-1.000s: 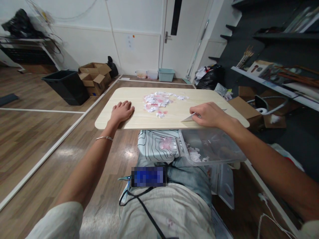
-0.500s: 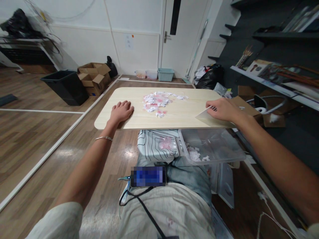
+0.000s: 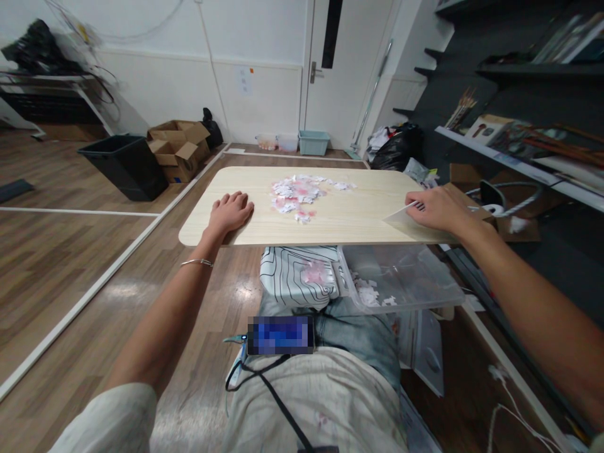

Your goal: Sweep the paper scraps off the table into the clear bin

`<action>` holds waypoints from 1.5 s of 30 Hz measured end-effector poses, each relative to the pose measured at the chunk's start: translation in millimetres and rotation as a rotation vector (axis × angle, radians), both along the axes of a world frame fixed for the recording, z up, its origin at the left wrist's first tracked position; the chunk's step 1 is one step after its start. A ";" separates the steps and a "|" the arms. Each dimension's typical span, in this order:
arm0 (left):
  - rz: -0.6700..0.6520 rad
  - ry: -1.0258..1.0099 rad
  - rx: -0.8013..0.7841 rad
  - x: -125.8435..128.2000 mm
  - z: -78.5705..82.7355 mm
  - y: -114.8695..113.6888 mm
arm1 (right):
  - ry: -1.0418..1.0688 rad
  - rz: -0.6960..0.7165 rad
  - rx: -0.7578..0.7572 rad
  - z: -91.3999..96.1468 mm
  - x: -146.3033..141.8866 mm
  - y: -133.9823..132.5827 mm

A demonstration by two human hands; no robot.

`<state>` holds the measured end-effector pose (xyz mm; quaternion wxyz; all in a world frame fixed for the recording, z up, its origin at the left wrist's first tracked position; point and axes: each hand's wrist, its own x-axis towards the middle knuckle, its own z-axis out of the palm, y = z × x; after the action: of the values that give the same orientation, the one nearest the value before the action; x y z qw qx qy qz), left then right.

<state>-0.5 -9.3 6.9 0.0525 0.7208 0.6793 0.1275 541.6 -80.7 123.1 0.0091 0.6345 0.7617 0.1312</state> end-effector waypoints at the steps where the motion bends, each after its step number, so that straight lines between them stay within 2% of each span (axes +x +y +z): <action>1: -0.001 0.005 -0.003 0.2 0.3 -0.1 | -0.007 -0.002 -0.001 0.8 -1.7 -1.1; 7: 0.001 0.040 -0.012 1.1 1.1 0.0 | -0.109 -0.095 -0.064 10.0 -19.6 -2.9; 15: 0.003 0.034 0.001 0.2 -1.6 1.8 | -0.123 -0.119 -0.107 15.0 -28.7 -7.5; 20: -0.004 0.032 0.001 -2.2 -3.8 3.7 | -0.094 -0.103 -0.103 14.4 -27.7 -2.2; 25: -0.016 0.018 0.019 -3.7 -5.5 5.3 | -0.067 -0.073 -0.075 15.3 -40.8 2.9; 34: 0.006 0.048 0.012 -0.5 -4.3 3.5 | -0.032 0.004 -0.011 4.4 -48.0 21.5; 45: 0.010 0.038 0.021 0.1 -4.2 2.0 | 0.003 0.063 -0.030 7.6 -82.9 18.1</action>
<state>-0.4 -7.3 2.7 0.0313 0.7203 0.6823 0.1213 458.7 -62.6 130.7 0.0131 0.6102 0.7831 0.1191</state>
